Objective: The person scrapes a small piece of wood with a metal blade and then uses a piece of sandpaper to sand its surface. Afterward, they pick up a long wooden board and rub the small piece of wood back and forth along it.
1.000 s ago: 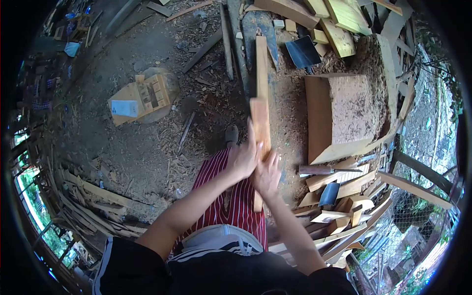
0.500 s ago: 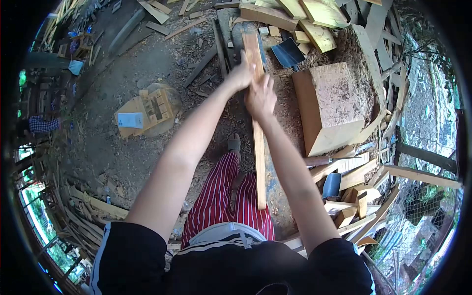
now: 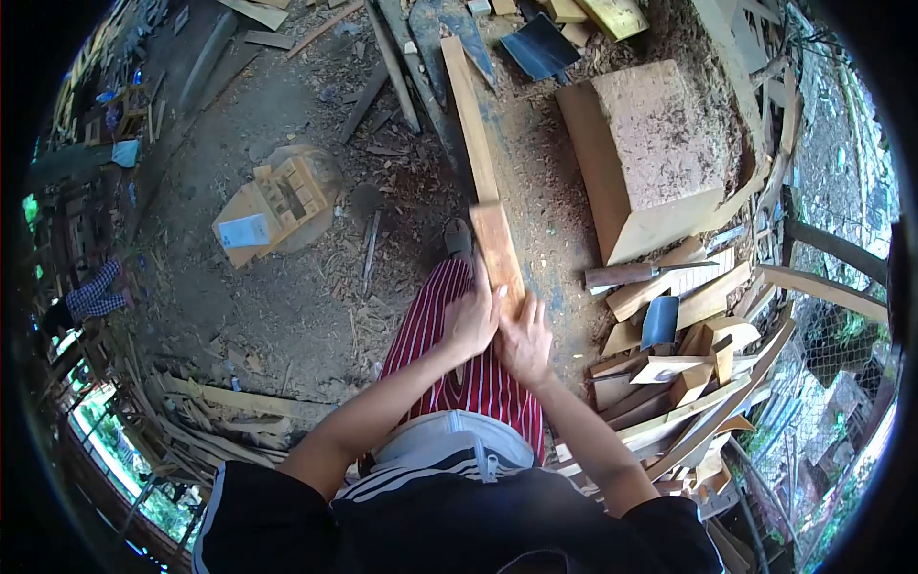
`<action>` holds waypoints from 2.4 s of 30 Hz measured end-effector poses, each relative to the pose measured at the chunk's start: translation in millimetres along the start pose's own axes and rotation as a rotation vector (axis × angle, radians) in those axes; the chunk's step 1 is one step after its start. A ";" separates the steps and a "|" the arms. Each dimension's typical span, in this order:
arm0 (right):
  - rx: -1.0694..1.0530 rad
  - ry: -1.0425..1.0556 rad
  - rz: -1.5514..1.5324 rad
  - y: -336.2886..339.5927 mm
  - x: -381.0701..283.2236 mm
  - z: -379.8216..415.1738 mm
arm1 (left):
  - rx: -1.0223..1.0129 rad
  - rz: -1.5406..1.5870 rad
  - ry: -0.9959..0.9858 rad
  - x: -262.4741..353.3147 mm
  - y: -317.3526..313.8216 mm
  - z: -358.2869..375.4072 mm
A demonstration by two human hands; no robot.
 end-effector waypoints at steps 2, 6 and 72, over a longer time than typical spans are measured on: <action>0.016 -0.038 -0.015 4.6 -0.1 -33.4 | 0.112 -0.003 -0.026 2.9 20.5 -24.7; 0.114 0.082 0.120 23.9 -12.1 -119.0 | 0.149 0.065 -0.003 0.1 74.3 -96.1; 0.020 -0.049 -0.001 -3.9 -1.6 -4.0 | 0.144 0.063 -0.151 -18.1 -8.5 -7.9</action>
Point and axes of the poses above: each hand's wrist, its own z-axis away from the middle knuckle, its own y-axis out of the back of the hand, x = y × z, the point moved 6 cm from there along -z, towards the middle knuckle, and after that the axes turned 9 degrees about -z, right-handed, at the moved point
